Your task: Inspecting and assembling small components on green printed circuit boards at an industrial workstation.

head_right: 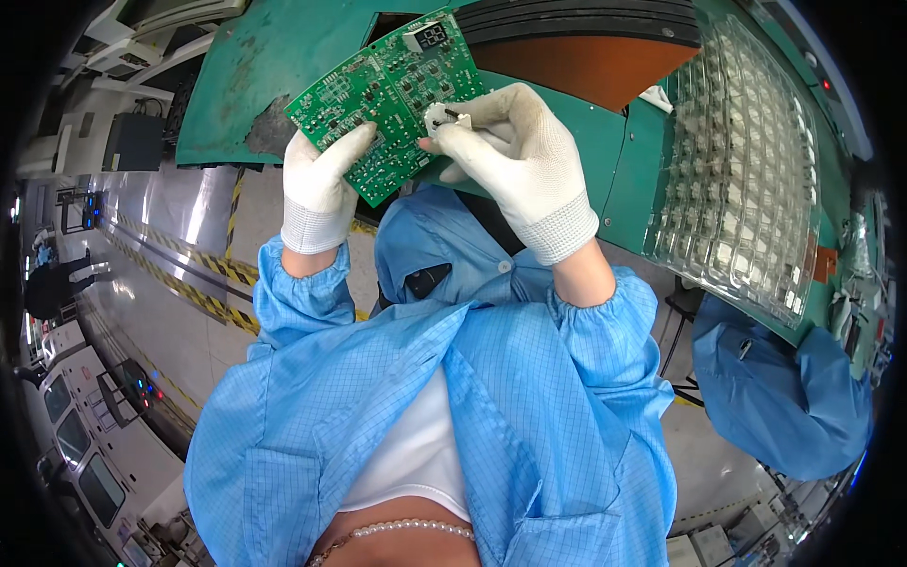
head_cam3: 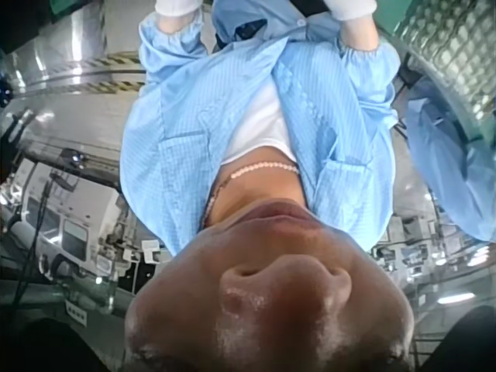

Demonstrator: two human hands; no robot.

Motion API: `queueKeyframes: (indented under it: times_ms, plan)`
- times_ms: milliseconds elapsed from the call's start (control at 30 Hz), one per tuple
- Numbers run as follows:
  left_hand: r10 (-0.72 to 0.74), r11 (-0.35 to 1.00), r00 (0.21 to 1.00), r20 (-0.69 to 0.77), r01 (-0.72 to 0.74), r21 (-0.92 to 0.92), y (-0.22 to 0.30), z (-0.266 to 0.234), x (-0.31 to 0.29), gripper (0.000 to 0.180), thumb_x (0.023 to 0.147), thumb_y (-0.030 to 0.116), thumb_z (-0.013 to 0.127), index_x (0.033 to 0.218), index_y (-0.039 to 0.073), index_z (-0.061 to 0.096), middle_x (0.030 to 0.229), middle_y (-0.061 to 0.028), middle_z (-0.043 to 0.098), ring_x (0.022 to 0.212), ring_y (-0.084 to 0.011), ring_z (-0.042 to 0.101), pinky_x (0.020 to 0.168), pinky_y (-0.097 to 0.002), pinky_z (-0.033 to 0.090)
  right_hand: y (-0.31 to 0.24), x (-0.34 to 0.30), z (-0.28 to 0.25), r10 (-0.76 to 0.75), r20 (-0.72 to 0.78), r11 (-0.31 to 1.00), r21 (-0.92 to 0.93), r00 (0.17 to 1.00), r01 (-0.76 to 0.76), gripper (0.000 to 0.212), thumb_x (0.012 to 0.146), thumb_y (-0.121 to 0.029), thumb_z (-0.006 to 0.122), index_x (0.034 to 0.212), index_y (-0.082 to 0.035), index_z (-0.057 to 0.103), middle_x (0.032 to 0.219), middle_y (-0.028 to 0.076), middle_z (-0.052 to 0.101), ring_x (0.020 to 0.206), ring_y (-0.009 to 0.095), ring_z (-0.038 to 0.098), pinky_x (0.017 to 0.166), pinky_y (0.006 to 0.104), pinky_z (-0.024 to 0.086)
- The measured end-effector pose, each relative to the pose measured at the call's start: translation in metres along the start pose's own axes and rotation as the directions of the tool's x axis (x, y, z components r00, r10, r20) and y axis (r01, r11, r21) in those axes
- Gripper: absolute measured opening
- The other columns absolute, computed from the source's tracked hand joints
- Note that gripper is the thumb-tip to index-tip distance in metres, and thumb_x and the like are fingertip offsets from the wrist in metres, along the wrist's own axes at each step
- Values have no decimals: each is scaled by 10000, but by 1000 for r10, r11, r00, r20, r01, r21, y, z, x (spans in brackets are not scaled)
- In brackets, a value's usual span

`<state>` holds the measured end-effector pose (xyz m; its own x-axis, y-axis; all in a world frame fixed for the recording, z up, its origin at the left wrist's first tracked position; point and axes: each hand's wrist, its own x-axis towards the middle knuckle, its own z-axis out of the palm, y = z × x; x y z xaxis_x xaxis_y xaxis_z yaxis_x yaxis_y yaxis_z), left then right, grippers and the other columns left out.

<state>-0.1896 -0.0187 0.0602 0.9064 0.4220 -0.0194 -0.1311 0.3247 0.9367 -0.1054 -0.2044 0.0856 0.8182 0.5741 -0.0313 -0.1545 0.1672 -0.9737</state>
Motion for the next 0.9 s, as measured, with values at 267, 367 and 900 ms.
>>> queueKeyframes:
  times_ms: [267, 367, 900]
  plan:
    - [5, 1000, 1000, -13, -4, 19, 6, 2, 0, 340, 899, 37, 627, 1227, -48, 593, 1132, -127, 681, 980, -193, 657, 883, -318, 526, -2, 11, 4, -422, 75, 681, -631, 904, 371, 322, 829, -48, 770, 1117, 10, 638, 1082, 83, 644, 917, 143, 668, 814, 274, 563]
    - [21, 999, 1000, -2, -21, 28, 5, -2, 2, 336, 901, 47, 630, 1222, -46, 598, 1122, -122, 683, 970, -182, 656, 876, -310, 525, -2, 15, 15, -496, 71, 639, -645, 865, 419, 320, 820, -28, 760, 1131, -24, 685, 1101, 79, 641, 913, 135, 671, 802, 260, 558]
    - [23, 952, 1000, 14, -26, 305, 10, -8, 4, 359, 926, 71, 643, 1274, -8, 602, 1113, -91, 689, 1001, -145, 645, 878, -286, 520, 10, 31, 57, -424, 43, 839, -357, 905, 410, 326, 846, -54, 759, 1153, 8, 671, 1068, 88, 659, 938, 146, 674, 824, 271, 557]
